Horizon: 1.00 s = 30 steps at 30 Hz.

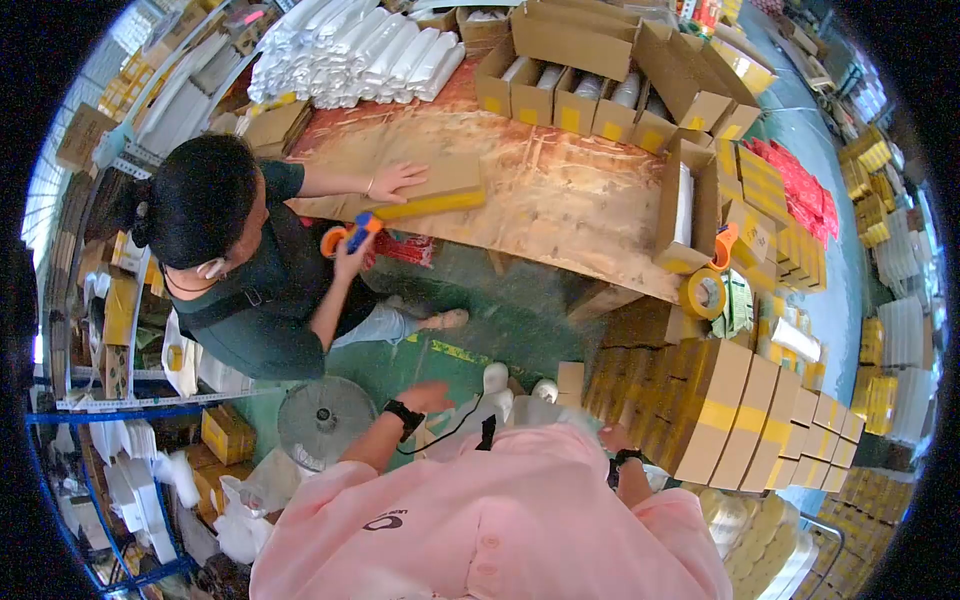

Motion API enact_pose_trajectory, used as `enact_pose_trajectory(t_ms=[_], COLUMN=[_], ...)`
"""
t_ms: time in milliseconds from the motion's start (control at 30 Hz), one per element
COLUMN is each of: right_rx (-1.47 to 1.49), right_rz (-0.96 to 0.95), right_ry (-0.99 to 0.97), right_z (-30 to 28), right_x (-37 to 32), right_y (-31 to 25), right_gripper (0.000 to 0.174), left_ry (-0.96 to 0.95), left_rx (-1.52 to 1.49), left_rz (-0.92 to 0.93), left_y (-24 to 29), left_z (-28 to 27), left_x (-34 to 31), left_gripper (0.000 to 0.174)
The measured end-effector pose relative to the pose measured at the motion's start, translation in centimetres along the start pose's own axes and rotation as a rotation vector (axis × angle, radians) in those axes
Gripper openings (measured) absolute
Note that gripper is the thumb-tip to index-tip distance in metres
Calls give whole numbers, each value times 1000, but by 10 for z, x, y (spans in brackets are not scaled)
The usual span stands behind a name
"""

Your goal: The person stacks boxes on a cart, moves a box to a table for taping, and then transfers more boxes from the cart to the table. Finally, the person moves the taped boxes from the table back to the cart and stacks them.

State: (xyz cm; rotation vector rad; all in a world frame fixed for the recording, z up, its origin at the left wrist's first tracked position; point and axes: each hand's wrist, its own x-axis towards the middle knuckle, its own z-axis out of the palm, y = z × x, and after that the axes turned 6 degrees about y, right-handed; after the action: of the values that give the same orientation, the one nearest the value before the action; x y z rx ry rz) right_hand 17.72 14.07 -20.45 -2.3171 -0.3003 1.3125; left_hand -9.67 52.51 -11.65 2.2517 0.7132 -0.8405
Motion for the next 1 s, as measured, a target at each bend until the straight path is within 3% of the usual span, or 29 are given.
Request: enact_pose_trajectory(t_ms=[133,200,233,333,433,500,533,600,633,733,833,900,1000], right_rx=[-101,-60,-178,-420,-462,-553,-524,-463,-468,-450,-449,-545,-389], right_rz=[44,-2,12,5,-111,-211,-146,-16,-40,-74,-69,-116,32], right_ry=[24,-5,37,118,94,54,80,127,121,99,18,-105,18], right_z=[-3,-3,-2,6,13,19,18,14,12,12,9,1,8], right_x=[-5,-5,-2,9,35,61,60,46,40,31,17,-3,7], right_y=[-20,-25,-28,-31,-8,9,4,-13,-20,-35,-54,-79,-66], right_gripper=[25,27,29,36,38,33,33,34,34,34,36,37,35], left_ry=[-73,-152,-190,-210,-41,-53,-61,-10,17,-97,-29,178,370], left_rx=[-97,-140,-164,-141,-103,47,123,54,20,-113,-215,-184,-217], left_rz=[-150,-327,-416,-438,-369,-429,-457,-458,-459,-473,-491,-315,-168], left_y=[-24,-59,-69,-81,-143,-128,-121,-141,-148,-107,-94,-96,-95], left_z=[17,30,30,17,74,70,66,114,132,130,153,169,178], left_x=[-30,-34,-40,-72,-64,-88,-96,-82,-77,-69,-38,-29,-13], left_gripper=[49,51,52,56,64,54,49,47,46,52,42,38,29])
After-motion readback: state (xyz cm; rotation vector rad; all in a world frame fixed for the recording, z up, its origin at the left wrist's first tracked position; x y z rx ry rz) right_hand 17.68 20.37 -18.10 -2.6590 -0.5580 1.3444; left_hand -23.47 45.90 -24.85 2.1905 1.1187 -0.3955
